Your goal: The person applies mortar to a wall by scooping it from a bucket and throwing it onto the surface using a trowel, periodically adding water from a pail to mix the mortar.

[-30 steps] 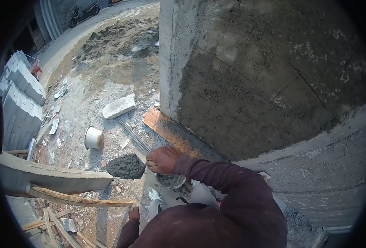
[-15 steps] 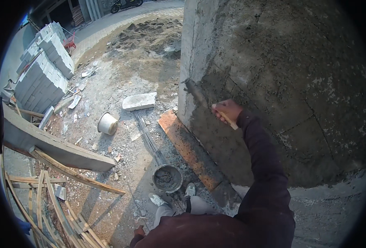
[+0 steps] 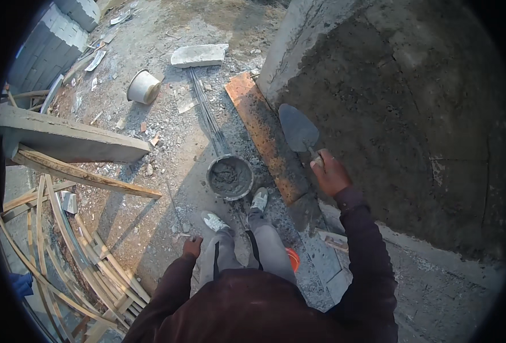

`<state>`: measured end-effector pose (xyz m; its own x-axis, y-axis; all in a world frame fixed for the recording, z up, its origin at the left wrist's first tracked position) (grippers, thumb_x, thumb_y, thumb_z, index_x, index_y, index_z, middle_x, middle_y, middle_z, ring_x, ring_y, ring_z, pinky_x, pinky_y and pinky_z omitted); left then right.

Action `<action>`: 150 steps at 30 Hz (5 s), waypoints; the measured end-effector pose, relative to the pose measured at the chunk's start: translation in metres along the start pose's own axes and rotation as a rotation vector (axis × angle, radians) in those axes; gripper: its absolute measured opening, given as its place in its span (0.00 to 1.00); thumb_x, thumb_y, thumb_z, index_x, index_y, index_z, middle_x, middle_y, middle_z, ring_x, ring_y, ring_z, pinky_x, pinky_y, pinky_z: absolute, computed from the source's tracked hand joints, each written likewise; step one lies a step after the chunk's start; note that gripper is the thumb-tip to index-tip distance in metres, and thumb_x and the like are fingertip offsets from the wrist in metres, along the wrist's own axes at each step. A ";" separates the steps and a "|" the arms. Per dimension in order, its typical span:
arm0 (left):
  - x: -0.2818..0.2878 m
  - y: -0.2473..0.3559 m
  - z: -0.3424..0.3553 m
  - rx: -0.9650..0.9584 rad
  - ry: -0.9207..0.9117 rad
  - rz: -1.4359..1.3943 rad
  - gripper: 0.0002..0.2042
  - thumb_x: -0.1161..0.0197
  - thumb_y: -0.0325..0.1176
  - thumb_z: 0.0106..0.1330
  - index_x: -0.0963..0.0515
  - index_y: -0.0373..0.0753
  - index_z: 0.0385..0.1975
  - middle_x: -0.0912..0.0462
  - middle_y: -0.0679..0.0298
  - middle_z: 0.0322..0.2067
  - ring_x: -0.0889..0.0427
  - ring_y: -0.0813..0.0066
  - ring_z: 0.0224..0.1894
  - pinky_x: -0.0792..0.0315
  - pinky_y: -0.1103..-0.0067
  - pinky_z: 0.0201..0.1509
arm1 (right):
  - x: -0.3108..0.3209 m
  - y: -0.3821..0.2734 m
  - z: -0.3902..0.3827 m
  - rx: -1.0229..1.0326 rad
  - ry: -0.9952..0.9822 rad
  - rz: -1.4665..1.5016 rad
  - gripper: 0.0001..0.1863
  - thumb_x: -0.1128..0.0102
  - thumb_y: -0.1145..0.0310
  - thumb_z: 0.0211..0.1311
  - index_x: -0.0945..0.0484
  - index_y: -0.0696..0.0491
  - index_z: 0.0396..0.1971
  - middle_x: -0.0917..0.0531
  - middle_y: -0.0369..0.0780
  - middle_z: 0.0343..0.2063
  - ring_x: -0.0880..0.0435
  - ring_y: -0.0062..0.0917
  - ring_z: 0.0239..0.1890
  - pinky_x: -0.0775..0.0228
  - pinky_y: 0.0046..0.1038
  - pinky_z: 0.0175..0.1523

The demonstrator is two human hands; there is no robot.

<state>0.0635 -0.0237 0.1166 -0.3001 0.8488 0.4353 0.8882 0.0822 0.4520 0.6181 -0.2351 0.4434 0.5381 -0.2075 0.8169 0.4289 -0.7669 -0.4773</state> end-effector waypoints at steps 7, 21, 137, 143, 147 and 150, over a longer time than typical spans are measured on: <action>-0.062 -0.111 -0.018 0.060 -0.020 0.270 0.32 0.29 0.47 0.64 0.24 0.29 0.62 0.22 0.40 0.62 0.25 0.42 0.66 0.33 0.59 0.73 | -0.471 0.102 0.122 -0.003 -0.210 -0.588 0.13 0.39 0.61 0.73 0.21 0.51 0.51 0.16 0.47 0.49 0.16 0.44 0.56 0.20 0.46 0.56; -0.049 -0.118 0.018 0.152 -0.031 0.128 0.30 0.30 0.46 0.66 0.25 0.34 0.63 0.22 0.47 0.60 0.24 0.45 0.65 0.29 0.60 0.70 | -0.695 0.118 0.082 -0.314 -0.334 -0.005 0.21 0.32 0.51 0.66 0.18 0.50 0.50 0.11 0.50 0.44 0.13 0.52 0.50 0.22 0.52 0.54; -0.069 0.087 -0.085 -0.134 0.032 -0.015 0.25 0.32 0.49 0.68 0.15 0.32 0.54 0.12 0.45 0.52 0.12 0.54 0.53 0.22 0.65 0.60 | 0.003 0.180 -0.210 -0.149 0.164 0.189 0.17 0.45 0.61 0.72 0.23 0.59 0.50 0.15 0.55 0.35 0.13 0.51 0.39 0.25 0.48 0.43; -0.081 0.032 -0.053 0.005 0.026 0.177 0.29 0.32 0.50 0.68 0.20 0.33 0.61 0.16 0.43 0.57 0.18 0.48 0.61 0.27 0.63 0.68 | -0.292 0.131 -0.099 -0.276 -0.445 0.043 0.23 0.37 0.58 0.67 0.22 0.56 0.56 0.15 0.56 0.50 0.16 0.53 0.56 0.23 0.48 0.57; -0.080 -0.042 -0.005 0.199 -0.055 0.403 0.33 0.31 0.52 0.67 0.24 0.35 0.66 0.25 0.44 0.66 0.28 0.48 0.71 0.33 0.63 0.75 | -0.457 0.094 0.025 -0.276 -0.562 -0.188 0.24 0.37 0.62 0.68 0.21 0.53 0.62 0.18 0.53 0.59 0.18 0.49 0.62 0.23 0.46 0.65; -0.088 -0.030 0.029 0.266 -0.167 0.533 0.35 0.32 0.53 0.66 0.27 0.36 0.68 0.32 0.47 0.72 0.34 0.48 0.74 0.36 0.60 0.77 | -0.542 0.110 0.128 -0.227 -0.488 -0.418 0.20 0.43 0.66 0.73 0.19 0.51 0.61 0.19 0.50 0.57 0.14 0.48 0.57 0.16 0.44 0.56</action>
<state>0.0733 -0.0856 0.0427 0.2479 0.8775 0.4105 0.9638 -0.2662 -0.0130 0.4665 -0.1291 -0.0931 0.6486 0.3906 0.6533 0.5379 -0.8425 -0.0303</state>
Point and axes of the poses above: each hand's wrist, its own z-axis towards the middle knuckle, its own x-axis out of the back of the hand, y = z × x, the point moved 5 cm from there along z, towards the middle knuckle
